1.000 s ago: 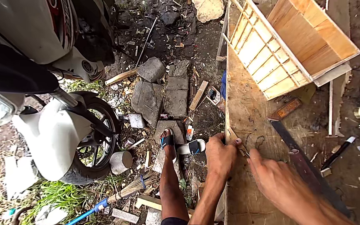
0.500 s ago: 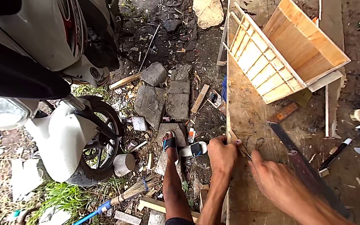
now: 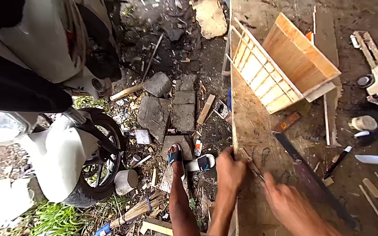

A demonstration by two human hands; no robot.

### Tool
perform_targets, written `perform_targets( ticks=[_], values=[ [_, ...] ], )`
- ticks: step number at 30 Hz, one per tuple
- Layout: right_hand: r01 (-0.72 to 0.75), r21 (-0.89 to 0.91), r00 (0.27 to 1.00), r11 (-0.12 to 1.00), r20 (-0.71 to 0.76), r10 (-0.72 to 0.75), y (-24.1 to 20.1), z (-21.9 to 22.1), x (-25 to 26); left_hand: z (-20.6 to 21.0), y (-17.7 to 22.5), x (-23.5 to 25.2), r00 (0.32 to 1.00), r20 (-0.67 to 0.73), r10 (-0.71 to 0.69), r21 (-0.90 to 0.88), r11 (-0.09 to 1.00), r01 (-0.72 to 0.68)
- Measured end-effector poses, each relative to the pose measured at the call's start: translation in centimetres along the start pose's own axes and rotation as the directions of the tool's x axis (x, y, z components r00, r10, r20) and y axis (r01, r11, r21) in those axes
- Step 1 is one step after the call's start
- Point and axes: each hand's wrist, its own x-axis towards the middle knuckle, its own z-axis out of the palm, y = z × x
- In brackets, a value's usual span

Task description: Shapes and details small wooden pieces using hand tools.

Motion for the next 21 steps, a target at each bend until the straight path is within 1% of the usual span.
perform_targets(
  ticks=[1,3,5,6,7,9,12,13,18,21],
  values=[
    [0.002,0.039,1.000,0.999,-0.029,-0.001,-0.2,0.3,0.1,-0.1,-0.3,-0.2,1.000,0.005,0.021,-0.025,0.999,-0.021],
    [0.000,0.068,0.994,0.998,-0.112,0.008,-0.6,1.2,-0.2,0.5,-1.1,-0.7,1.000,0.011,0.016,-0.143,0.990,-0.014],
    [-0.007,0.050,0.981,0.999,-0.195,0.016,-1.3,1.4,0.9,0.8,-1.0,-0.7,1.000,-0.008,-0.024,-0.240,0.971,0.022],
    [-0.021,0.037,0.981,0.999,-0.193,0.028,-1.8,1.4,1.2,0.9,-0.7,-0.8,0.998,-0.019,-0.057,-0.251,0.967,0.051],
    [-0.048,0.035,0.987,0.998,-0.150,0.053,-2.3,1.0,1.4,0.9,-0.4,-0.9,0.996,-0.028,-0.084,-0.230,0.970,0.075],
    [-0.108,0.033,0.994,0.994,-0.019,0.109,-2.9,-0.1,1.8,0.7,0.8,-0.7,0.991,-0.029,-0.127,-0.145,0.982,0.122],
    [-0.178,0.043,0.968,0.983,0.188,0.167,-3.4,-1.6,2.1,0.6,2.6,-0.9,0.980,-0.033,-0.195,0.017,0.981,0.195],
    [-0.191,0.051,0.956,0.980,0.235,0.174,-3.5,-1.8,2.1,0.6,3.0,-1.1,0.977,-0.031,-0.210,0.066,0.975,0.212],
    [-0.212,0.056,0.935,0.976,0.304,0.185,-3.5,-2.4,2.3,0.6,4.3,-1.3,0.970,-0.027,-0.242,0.181,0.953,0.243],
    [-0.206,0.116,0.949,0.972,0.265,0.170,-3.1,-2.1,2.1,1.5,4.9,-1.4,0.958,-0.086,-0.274,0.177,0.942,0.285]
  ],
)
